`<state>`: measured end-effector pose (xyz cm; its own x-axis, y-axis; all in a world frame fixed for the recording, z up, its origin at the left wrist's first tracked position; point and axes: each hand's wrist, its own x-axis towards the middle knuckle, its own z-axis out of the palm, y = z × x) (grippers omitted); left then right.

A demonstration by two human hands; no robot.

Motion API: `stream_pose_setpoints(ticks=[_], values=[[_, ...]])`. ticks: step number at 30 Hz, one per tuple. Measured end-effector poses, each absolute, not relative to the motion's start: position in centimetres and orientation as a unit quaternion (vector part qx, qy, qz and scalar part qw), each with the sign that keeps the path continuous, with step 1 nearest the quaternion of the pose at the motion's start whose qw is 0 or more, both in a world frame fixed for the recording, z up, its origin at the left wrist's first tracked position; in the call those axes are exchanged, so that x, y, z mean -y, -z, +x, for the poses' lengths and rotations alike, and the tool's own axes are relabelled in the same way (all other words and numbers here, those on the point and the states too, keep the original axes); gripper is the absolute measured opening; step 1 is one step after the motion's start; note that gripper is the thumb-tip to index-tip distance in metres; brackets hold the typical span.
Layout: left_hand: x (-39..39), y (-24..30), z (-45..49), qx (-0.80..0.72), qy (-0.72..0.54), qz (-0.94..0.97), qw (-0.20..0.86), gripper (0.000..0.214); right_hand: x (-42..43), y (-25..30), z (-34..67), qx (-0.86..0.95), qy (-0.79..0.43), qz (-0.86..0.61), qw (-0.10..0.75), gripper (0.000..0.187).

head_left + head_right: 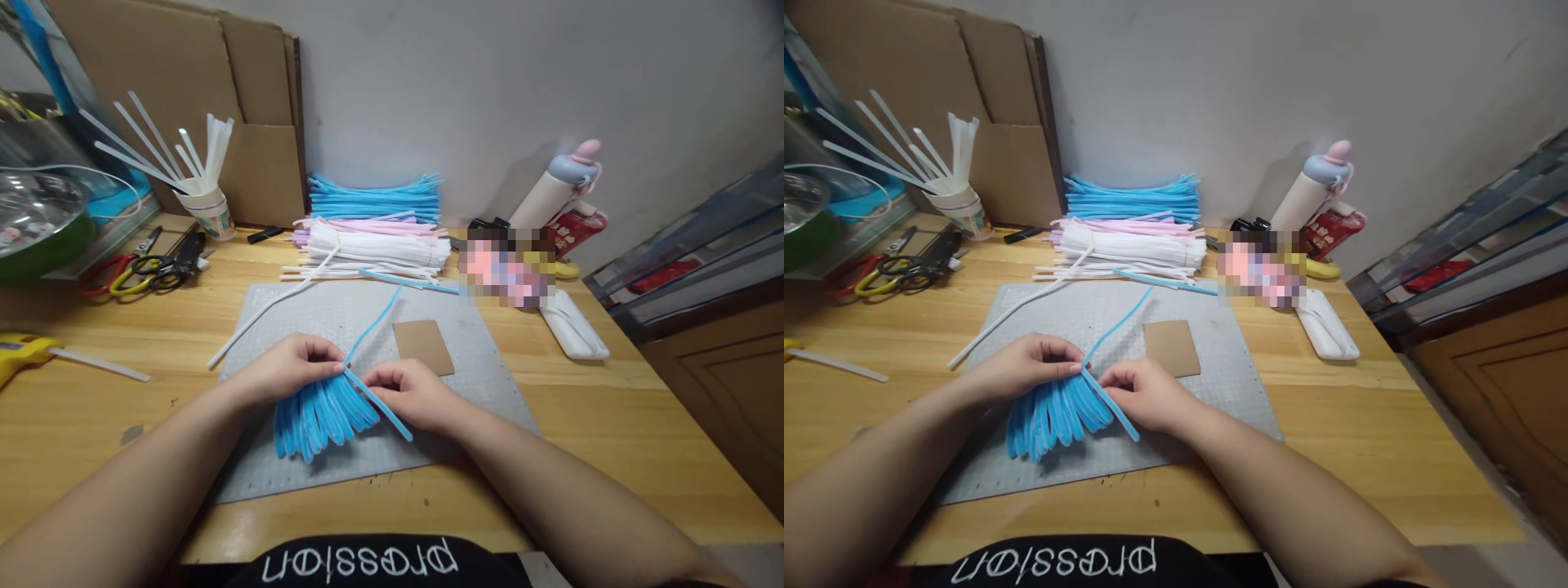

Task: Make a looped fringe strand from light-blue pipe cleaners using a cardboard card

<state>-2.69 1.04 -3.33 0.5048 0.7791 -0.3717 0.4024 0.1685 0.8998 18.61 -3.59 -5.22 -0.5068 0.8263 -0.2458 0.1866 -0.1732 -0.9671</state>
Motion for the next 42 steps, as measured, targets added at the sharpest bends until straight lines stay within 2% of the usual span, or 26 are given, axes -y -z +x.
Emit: stream_pose_setpoints(ticks=[4, 14, 17, 20, 23, 26, 28, 32, 34, 38, 42], values=[[-1.0, 3.4, -2.7, -0.461, -0.152, 0.629, 0.608, 0.025, 3.3, 5.1, 18.7, 0.481, -0.699, -0.458, 0.266, 0.032], [-0.9, 3.3, -2.5, -0.491, -0.165, 0.631, 0.578, 0.027, 3.7, 5.2, 18.0, 0.514, -0.680, -0.448, 0.270, 0.019], [-1.0, 3.1, -2.7, -0.524, -0.152, 0.644, 0.536, 0.029, 2.8, 4.7, 19.2, 0.575, -0.580, -0.507, 0.276, 0.015], [-0.9, 2.6, -3.1, -0.552, -0.119, 0.696, 0.444, 0.026, 1.2, 3.7, 21.8, 0.673, -0.417, -0.554, 0.258, 0.015], [-0.3, 2.1, -3.2, -0.586, -0.074, 0.756, 0.281, 0.023, -1.4, 2.8, 24.5, 0.731, -0.272, -0.600, 0.178, 0.015], [0.4, 1.9, -2.6, -0.563, -0.111, 0.811, 0.115, 0.023, -5.1, 2.8, 25.6, 0.753, -0.152, -0.609, 0.199, 0.015], [0.8, 2.1, -1.9, -0.491, -0.148, 0.850, 0.120, 0.020, -7.6, 3.4, 25.1, 0.780, -0.084, -0.578, 0.227, 0.017], [1.1, 3.4, -0.2, -0.388, -0.136, 0.894, 0.181, 0.027, -11.1, 5.1, 22.5, 0.799, -0.027, -0.565, 0.207, 0.022], [1.0, 4.0, 0.4, -0.376, -0.127, 0.900, 0.177, 0.033, -11.8, 5.9, 21.3, 0.799, -0.022, -0.568, 0.197, 0.020], [0.6, 4.1, 0.7, -0.369, -0.122, 0.907, 0.163, 0.019, -11.7, 6.4, 20.4, 0.801, -0.019, -0.567, 0.189, 0.016], [0.3, 3.8, 0.0, -0.414, -0.135, 0.884, 0.171, 0.019, -9.7, 4.7, 20.5, 0.799, -0.026, -0.566, 0.202, 0.023]])
